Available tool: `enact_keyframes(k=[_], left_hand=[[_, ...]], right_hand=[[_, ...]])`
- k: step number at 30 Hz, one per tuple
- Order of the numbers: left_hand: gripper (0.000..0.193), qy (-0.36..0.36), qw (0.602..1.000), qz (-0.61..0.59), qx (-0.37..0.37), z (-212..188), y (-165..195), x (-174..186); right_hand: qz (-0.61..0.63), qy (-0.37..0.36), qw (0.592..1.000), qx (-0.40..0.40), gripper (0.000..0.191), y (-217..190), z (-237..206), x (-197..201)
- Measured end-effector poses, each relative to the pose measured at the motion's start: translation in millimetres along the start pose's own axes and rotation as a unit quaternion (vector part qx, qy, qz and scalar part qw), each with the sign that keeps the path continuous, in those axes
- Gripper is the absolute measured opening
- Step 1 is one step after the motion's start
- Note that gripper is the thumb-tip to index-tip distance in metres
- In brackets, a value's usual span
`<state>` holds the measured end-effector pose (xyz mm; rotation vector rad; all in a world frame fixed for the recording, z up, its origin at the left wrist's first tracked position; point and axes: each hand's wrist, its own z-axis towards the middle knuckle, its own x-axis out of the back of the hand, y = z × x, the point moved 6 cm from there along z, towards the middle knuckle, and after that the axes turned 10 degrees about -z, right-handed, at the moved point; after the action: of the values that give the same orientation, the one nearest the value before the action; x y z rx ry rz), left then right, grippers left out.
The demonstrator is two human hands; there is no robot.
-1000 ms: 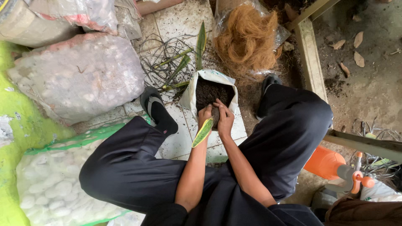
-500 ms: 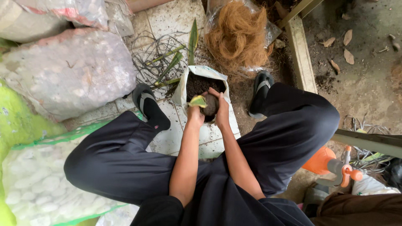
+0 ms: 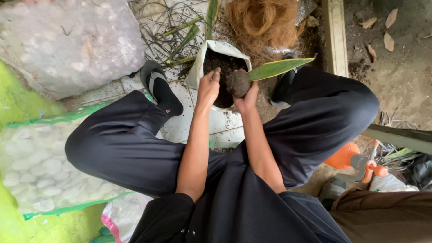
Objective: The person sits on the floor and shapes a soil ball around the roots of a snake plant. They repeatedly grab soil from a white bag, press it onto the root ball, and mold it with both hands to form a compact ball around the plant base.
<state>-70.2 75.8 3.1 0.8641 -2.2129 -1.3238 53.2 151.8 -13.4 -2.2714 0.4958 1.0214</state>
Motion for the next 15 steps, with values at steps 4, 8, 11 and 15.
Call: enact_keyframes(k=[4,8,11,15], left_hand=[[0.032,0.072,0.995,0.035,-0.065,3,14,10],[0.021,0.126,0.945,0.189,-0.236,-3,34,4],[0.021,0.102,0.934,0.230,-0.252,-10,40,-4],[0.042,-0.045,0.899,0.436,-0.014,-5,24,-13]], right_hand=[[0.088,-0.014,0.995,-0.040,0.050,-12,2,-12],[0.082,-0.049,0.994,-0.044,0.046,-34,-11,-38],[0.062,-0.028,0.996,-0.062,0.046,-51,-24,-58],[0.054,-0.034,0.992,-0.110,0.048,-70,-40,-86]])
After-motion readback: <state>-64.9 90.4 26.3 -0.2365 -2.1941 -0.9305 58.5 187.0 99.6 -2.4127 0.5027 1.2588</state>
